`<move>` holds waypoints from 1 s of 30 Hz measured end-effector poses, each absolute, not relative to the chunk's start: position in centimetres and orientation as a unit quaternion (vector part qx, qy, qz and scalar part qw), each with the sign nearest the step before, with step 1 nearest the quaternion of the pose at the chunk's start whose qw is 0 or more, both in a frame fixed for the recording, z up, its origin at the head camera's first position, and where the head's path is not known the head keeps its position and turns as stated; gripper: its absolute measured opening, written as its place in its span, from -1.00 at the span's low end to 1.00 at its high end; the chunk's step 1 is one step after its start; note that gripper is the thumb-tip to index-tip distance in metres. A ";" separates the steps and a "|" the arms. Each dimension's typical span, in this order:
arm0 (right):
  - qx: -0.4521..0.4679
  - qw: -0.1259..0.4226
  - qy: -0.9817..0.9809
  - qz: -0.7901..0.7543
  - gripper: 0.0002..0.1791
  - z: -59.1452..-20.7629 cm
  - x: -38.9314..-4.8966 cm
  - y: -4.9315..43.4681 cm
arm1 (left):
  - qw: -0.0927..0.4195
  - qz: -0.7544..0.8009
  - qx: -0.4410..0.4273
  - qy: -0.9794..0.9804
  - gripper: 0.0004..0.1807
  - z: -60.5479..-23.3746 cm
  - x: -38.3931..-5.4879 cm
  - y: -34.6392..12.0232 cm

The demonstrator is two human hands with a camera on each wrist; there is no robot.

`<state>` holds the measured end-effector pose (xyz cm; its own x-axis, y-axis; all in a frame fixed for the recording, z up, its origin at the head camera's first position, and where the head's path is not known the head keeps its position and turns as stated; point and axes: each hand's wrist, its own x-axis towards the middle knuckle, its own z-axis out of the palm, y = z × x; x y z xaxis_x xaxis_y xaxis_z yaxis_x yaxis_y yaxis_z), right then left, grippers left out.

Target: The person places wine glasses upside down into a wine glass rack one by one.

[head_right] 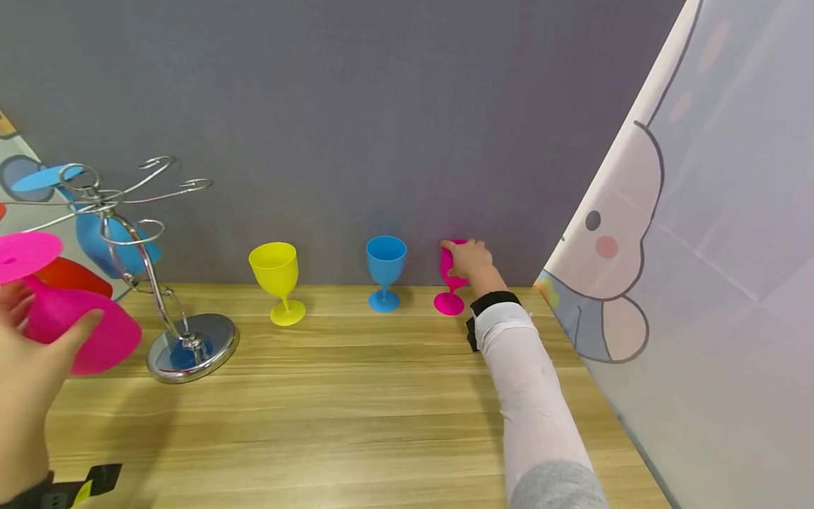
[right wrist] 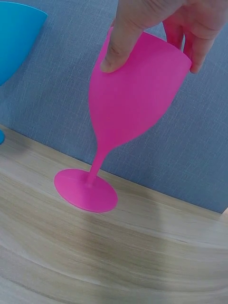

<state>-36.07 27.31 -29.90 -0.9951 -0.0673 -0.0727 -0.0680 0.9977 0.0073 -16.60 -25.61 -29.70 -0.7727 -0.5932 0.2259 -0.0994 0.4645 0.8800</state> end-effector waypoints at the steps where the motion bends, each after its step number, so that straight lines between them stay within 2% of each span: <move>1: -0.033 0.036 0.999 0.003 -0.18 -29.9 -36.1 27.3 | 0.266 -0.476 0.213 -0.811 -0.15 -29.6 -16.5 -25.5; 5: -0.029 0.035 0.999 -0.004 -0.18 -29.8 -36.0 27.3 | 0.292 -0.487 0.214 -0.795 -0.15 -29.4 -16.1 -25.0; 14: -0.033 0.033 0.999 -0.002 -0.18 -29.8 -36.2 27.3 | 0.394 -0.488 0.157 -0.763 -0.13 -28.2 -14.9 -24.4; 30: -0.033 0.033 0.999 -0.001 -0.18 -29.3 -36.0 27.1 | 0.372 -0.490 0.217 -0.758 -0.13 -27.4 -14.6 -25.1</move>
<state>-36.03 27.08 -29.31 -0.9956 -0.0659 -0.0668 -0.0658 0.9978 -0.0039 -14.56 -25.11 -27.39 -0.6293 -0.6939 0.3500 0.0347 0.4249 0.9046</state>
